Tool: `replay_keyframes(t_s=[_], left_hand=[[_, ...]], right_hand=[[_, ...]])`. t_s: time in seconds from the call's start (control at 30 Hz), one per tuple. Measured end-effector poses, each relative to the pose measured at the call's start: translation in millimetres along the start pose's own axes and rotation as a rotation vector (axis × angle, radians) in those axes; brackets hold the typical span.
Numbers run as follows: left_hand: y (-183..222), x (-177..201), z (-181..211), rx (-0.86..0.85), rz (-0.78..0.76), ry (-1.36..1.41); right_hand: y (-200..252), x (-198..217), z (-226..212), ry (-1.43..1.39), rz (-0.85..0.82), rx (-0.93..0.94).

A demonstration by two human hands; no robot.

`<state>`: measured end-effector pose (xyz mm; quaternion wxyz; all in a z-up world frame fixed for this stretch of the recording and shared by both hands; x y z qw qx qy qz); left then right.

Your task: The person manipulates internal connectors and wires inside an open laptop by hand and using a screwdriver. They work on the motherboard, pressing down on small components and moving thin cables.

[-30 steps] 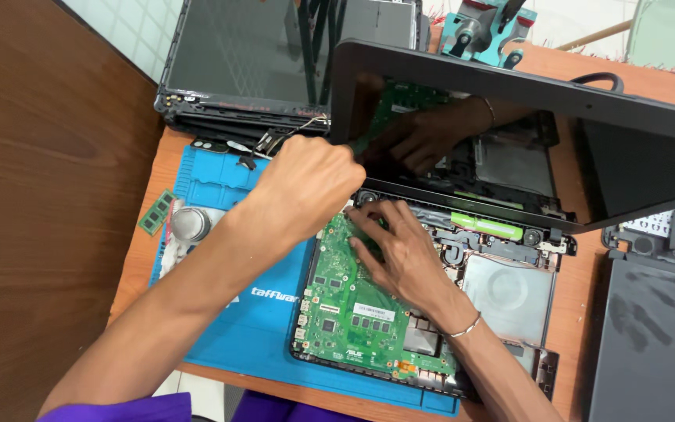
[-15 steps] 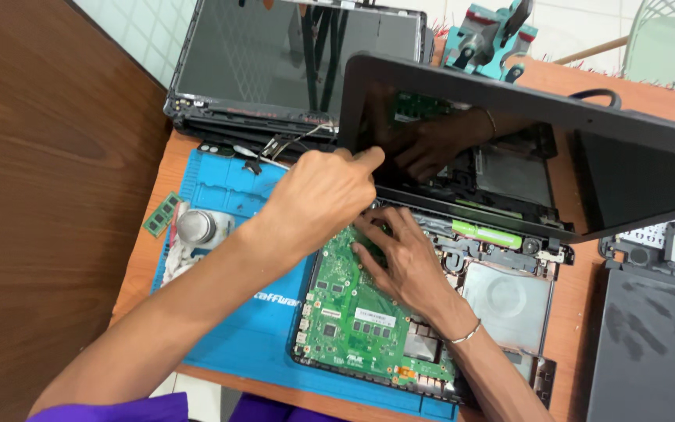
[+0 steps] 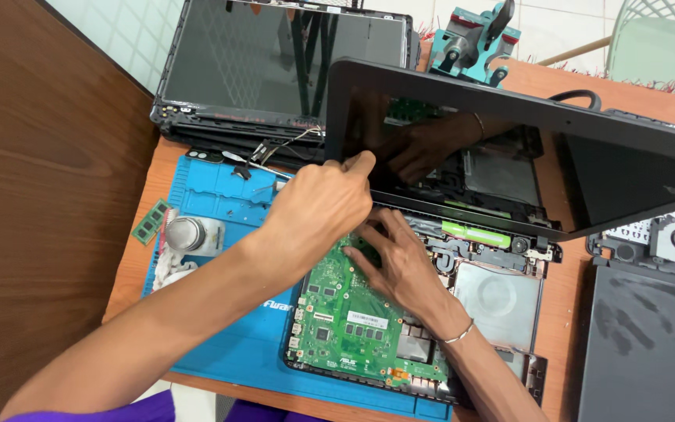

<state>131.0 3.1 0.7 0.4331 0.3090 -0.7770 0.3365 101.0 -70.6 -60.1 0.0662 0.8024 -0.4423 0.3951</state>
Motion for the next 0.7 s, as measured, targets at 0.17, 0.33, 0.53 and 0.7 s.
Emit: replay_keyframes(t_s=[0.17, 0.33, 0.53, 0.7], left_hand=[[3.6, -8.0, -2.6, -0.097, -0.133, 0.126], [7.0, -15.2, -5.7, -0.077, -0.186, 0.123], [11.7, 4.8, -12.4, -0.034, -0.019, 0.054], [8.4, 9.1, -13.6, -0.128, -0.001, 0.160]], right_hand=[[-1.8, 0.4, -1.6, -0.018, 0.007, 0.014], [-2.3, 1.9, -3.6, -0.010, 0.002, 0.014], [-2.6, 1.1, -3.1, -0.003, -0.002, 0.011], [-3.2, 1.8, -4.5, -0.018, -0.002, 0.013]])
Point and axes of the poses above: each hand's wrist, its own y-axis away from the middle knuckle, its own x-axis out of the back of the hand, z = x × y, the point moved 9 cm from there along -y, towards the middle knuckle, and after that the axes turned 7 degrees about -y, right-handed, at the moved point
